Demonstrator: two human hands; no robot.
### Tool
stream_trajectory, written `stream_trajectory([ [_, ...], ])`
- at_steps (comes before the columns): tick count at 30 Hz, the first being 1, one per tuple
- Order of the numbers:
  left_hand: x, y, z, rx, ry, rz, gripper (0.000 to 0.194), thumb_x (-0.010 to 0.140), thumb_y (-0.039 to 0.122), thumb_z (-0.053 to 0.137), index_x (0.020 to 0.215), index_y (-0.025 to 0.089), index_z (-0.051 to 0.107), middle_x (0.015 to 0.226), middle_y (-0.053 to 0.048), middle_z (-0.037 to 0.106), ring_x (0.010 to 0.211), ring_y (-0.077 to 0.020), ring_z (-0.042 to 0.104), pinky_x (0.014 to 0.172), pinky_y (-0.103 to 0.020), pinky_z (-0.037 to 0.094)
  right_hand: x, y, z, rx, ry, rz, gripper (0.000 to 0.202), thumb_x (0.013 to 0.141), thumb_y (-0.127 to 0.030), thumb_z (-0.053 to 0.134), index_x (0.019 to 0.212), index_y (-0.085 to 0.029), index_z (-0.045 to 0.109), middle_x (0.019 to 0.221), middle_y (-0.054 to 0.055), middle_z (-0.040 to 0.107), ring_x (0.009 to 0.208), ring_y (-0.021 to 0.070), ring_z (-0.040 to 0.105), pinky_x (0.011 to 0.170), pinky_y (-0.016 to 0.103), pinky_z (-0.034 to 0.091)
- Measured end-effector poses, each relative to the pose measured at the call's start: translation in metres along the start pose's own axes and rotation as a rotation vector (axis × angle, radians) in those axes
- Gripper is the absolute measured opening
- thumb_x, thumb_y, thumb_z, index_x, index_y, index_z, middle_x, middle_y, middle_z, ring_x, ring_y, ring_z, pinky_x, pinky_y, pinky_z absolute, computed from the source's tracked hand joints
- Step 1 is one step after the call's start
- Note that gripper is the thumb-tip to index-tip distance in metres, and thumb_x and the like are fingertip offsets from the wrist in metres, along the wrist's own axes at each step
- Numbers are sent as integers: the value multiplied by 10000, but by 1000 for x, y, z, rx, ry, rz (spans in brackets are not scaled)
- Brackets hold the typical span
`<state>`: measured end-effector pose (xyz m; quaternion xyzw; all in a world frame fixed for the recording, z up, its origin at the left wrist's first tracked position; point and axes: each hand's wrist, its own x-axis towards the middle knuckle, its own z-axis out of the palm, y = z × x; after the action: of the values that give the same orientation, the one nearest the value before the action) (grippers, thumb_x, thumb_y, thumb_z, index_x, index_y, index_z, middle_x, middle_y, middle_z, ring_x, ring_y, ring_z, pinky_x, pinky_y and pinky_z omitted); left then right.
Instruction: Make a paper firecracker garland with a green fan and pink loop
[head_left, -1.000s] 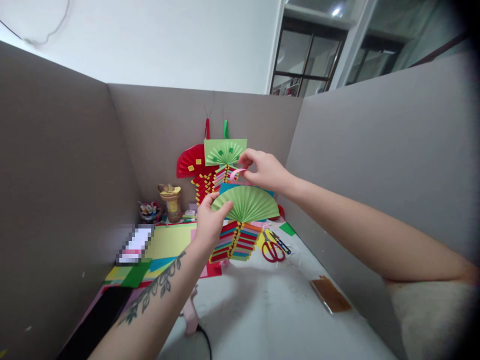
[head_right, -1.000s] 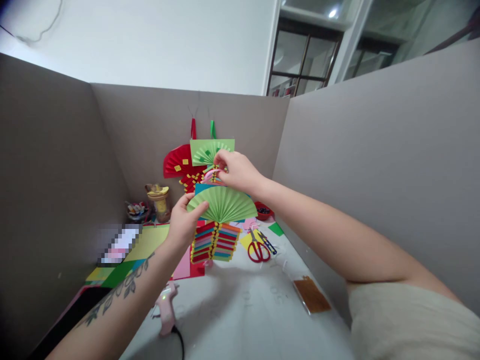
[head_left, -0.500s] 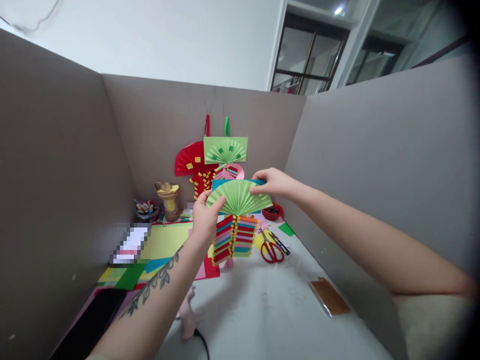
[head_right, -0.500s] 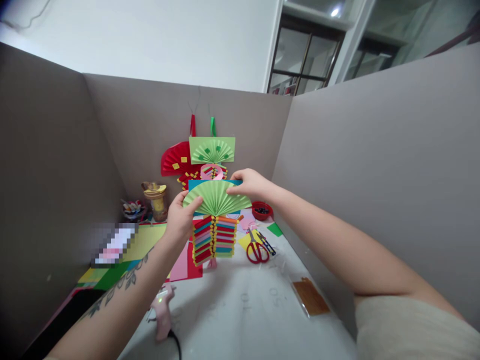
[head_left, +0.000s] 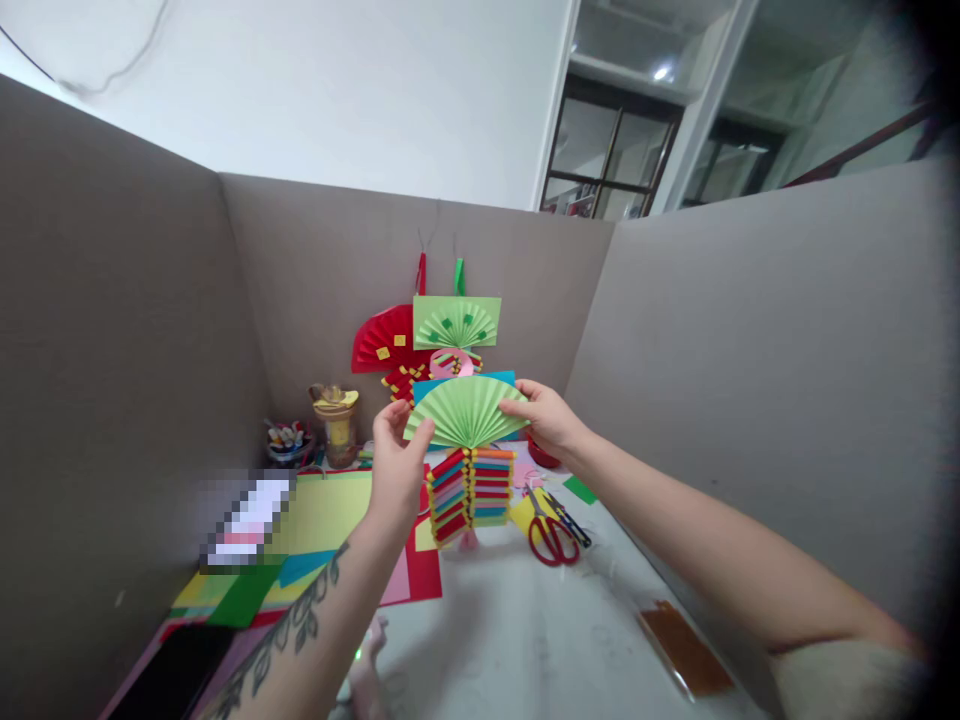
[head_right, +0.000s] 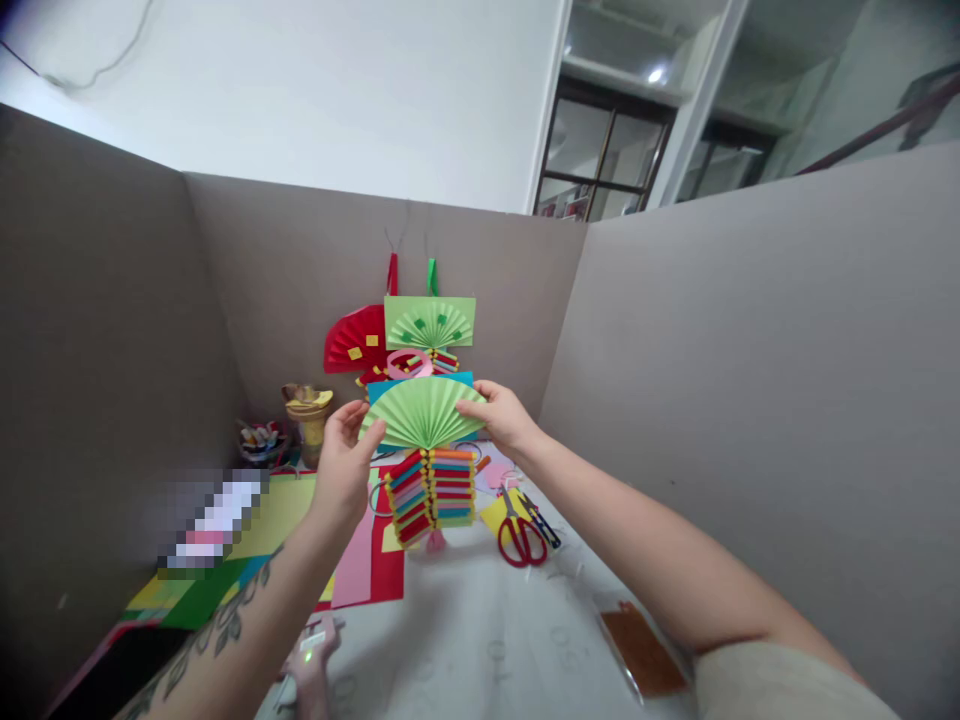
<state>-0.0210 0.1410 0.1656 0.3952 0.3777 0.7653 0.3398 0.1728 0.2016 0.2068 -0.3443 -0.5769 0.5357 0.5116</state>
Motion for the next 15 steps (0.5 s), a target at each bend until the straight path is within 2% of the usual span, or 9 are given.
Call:
stream_trajectory([
  [2, -17, 11, -12, 53, 19, 8, 410, 743, 329, 657, 1102, 214, 494, 1217, -85, 519, 1152, -183, 490, 938, -306, 411, 1, -5, -7, 20, 56, -28, 374, 510, -292, 810, 789, -162, 597, 681, -16, 656, 576, 144, 611, 602, 280, 500],
  [4, -38, 23, -26, 111, -27, 8, 356, 770, 322, 633, 1089, 218, 512, 1169, -77, 548, 1114, -181, 512, 905, -293, 432, -3, -15, -17, 21, 110, -56, 346, 511, -282, 814, 750, -166, 594, 668, -19, 655, 566, 138, 607, 596, 274, 495],
  [7, -65, 31, -50, 170, -22, 41, 298, 781, 314, 625, 1049, 217, 539, 1096, -61, 580, 1022, -166, 553, 854, -274, 455, -22, -36, -35, -12, 145, -98, 328, 540, -270, 812, 792, -174, 624, 742, 9, 675, 631, 152, 628, 642, 299, 504],
  [9, -76, 26, -65, 200, 4, 14, 263, 777, 314, 630, 1005, 206, 554, 1027, -52, 596, 958, -156, 571, 826, -266, 464, -41, -52, -45, -56, 167, -129, 305, 562, -274, 808, 804, -185, 646, 792, 30, 679, 649, 153, 629, 640, 300, 502],
  [12, -86, 7, -90, 253, 69, -94, 235, 756, 317, 648, 936, 188, 569, 911, -32, 595, 855, -139, 577, 767, -248, 472, -64, -78, -56, -141, 259, -217, 287, 568, -298, 808, 810, -218, 677, 918, 65, 678, 682, 176, 634, 619, 319, 514],
  [15, -93, -9, -113, 322, 153, -150, 254, 744, 326, 657, 943, 191, 575, 900, -20, 580, 830, -128, 562, 721, -219, 465, -66, -88, -64, -181, 284, -224, 228, 643, -316, 752, 850, -241, 694, 1044, 69, 649, 757, 163, 635, 672, 308, 522],
])
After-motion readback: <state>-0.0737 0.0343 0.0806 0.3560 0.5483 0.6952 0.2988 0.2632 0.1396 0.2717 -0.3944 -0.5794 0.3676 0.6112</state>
